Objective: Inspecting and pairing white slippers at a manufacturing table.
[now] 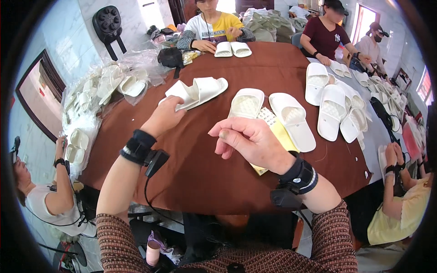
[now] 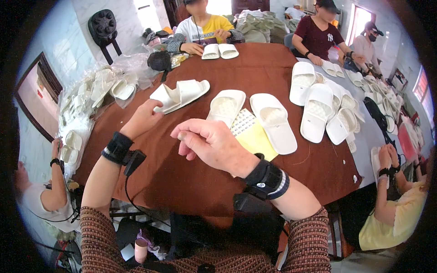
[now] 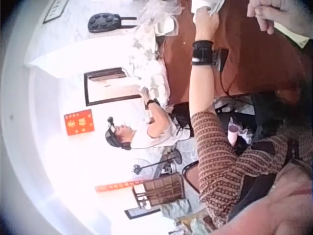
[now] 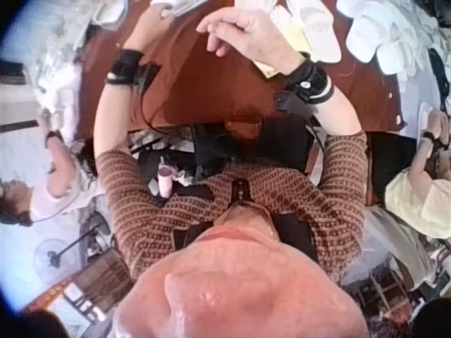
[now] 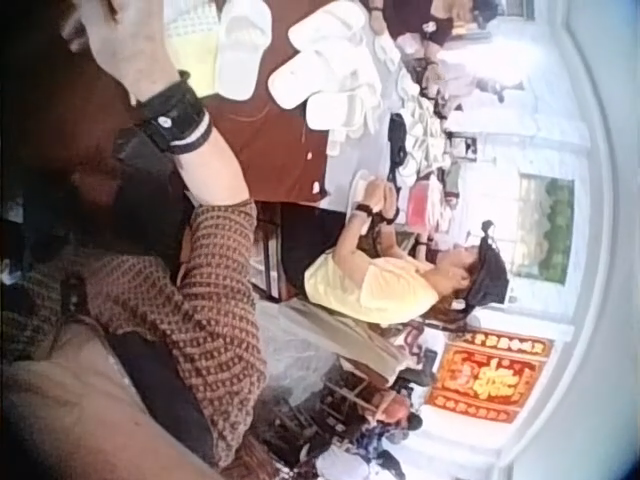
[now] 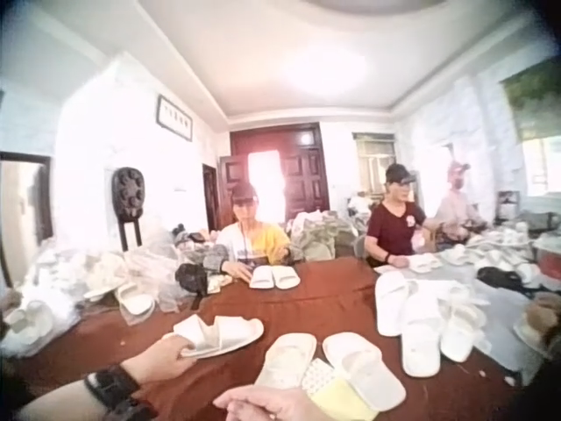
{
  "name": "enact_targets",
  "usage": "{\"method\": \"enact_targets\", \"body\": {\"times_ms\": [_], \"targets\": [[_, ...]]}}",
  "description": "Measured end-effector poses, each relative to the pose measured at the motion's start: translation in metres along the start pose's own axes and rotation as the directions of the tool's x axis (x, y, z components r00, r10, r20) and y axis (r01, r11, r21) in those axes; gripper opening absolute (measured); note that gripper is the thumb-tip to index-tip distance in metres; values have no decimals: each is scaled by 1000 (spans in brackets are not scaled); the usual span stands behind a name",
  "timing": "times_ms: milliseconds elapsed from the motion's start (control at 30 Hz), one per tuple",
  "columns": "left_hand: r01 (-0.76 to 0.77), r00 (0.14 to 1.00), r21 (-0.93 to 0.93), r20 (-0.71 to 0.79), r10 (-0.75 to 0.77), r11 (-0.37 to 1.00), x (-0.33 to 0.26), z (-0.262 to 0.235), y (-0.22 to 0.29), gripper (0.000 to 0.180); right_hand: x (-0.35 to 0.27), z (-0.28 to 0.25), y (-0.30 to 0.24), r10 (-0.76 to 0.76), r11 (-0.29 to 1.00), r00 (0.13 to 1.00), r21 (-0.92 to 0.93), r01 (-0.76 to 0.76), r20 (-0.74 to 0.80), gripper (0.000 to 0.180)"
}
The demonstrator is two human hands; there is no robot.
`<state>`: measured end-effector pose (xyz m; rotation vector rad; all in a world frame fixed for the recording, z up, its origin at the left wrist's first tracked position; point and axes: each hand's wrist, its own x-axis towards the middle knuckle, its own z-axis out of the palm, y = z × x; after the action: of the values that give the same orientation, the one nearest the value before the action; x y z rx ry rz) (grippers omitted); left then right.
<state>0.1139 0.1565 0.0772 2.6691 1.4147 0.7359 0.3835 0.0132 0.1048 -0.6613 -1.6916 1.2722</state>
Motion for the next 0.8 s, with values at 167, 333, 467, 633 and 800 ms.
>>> {"method": "enact_targets", "body": {"times_ms": [167, 333, 467, 633, 800], "targets": [[-40, 999, 96, 26, 38, 995, 32, 23, -11, 31, -1, -2, 33, 17, 1000, 994, 19, -15, -109, 18], [-7, 990, 413, 129, -51, 911, 46, 40, -12, 22, -6, -7, 43, 24, 998, 993, -58, -30, -113, 17], [-60, 991, 612, 133, -28, 789, 45, 41, -14, 11, -5, -6, 47, -16, 994, 994, -110, 4, -109, 16], [-30, 991, 549, 127, -48, 836, 23, 22, -16, 12, -3, -8, 49, -5, 997, 986, -76, -8, -167, 16], [-56, 996, 488, 89, 14, 871, -12, -2, -7, 15, -2, -7, 52, 47, 997, 976, -52, -59, -211, 17]]}}
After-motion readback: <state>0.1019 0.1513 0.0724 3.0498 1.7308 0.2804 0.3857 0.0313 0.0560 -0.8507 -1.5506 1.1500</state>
